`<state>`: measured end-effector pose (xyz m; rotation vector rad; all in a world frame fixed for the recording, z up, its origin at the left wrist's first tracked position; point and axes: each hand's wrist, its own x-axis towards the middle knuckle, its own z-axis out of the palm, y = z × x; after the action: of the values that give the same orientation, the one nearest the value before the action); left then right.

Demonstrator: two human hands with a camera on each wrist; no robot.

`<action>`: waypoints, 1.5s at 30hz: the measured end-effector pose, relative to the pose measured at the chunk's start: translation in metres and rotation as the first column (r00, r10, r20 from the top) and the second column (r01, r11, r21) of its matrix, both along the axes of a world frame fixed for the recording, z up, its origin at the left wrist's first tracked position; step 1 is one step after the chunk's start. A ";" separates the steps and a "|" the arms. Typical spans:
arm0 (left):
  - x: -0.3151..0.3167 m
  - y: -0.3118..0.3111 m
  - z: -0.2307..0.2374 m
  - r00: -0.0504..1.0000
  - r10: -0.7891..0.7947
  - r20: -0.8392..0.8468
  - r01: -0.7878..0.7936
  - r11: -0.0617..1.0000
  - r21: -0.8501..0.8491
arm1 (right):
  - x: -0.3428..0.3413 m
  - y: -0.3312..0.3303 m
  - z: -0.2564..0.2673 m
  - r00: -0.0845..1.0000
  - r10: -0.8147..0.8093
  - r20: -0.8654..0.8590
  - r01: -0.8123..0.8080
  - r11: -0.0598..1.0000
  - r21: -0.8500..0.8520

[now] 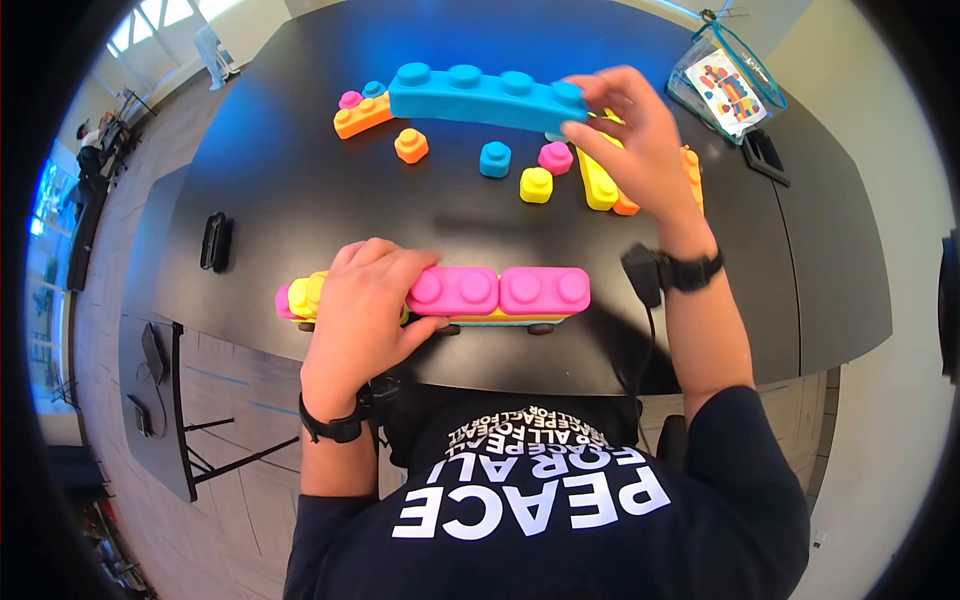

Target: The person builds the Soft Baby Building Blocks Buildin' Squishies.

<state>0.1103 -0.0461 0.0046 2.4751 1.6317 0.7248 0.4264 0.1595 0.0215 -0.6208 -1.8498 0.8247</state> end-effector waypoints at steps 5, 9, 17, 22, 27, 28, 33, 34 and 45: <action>-0.009 -0.002 0.004 0.971 -0.077 0.226 0.043 0.988 0.151 | 0.039 -0.086 0.003 0.994 -0.004 -0.106 -0.013 0.987 -0.157; -0.012 -0.002 0.013 0.892 -0.157 0.423 0.038 0.961 0.275 | 0.050 -0.117 -0.008 0.988 0.081 -0.133 -0.099 0.985 -0.138; -0.005 -0.009 0.005 0.893 -0.178 0.412 0.084 0.968 0.237 | 0.042 -0.148 -0.022 0.992 0.118 -0.047 -0.123 0.985 -0.123; -0.004 -0.014 0.006 0.947 -0.131 0.292 0.075 0.977 0.198 | 0.042 -0.151 -0.031 0.996 0.031 0.079 -0.027 0.998 -0.049; 0.000 -0.018 0.003 0.959 -0.088 0.268 0.046 0.986 0.160 | 0.042 -0.152 -0.031 0.991 -0.008 0.133 0.004 0.999 0.032; 0.001 -0.019 0.002 0.964 -0.082 0.254 0.040 0.986 0.164 | 0.043 -0.152 -0.030 0.989 -0.009 0.147 0.002 0.999 0.047; 0.002 -0.020 0.005 0.975 -0.082 0.206 0.045 0.983 0.176 | 0.042 -0.154 -0.030 0.977 -0.044 0.210 0.011 0.988 0.154; 0.001 -0.020 0.003 0.977 -0.088 0.193 0.051 0.981 0.189 | 0.043 -0.155 -0.033 0.977 -0.041 0.209 0.008 0.988 0.156; -0.002 -0.018 -0.004 0.975 -0.133 0.178 0.092 0.971 0.220 | 0.046 -0.157 -0.060 0.988 0.024 0.149 -0.048 0.986 0.158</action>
<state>0.1084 -0.0644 0.0005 2.5166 1.3999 1.1332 0.4724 0.0030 -0.0386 -0.5590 -2.0441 0.6595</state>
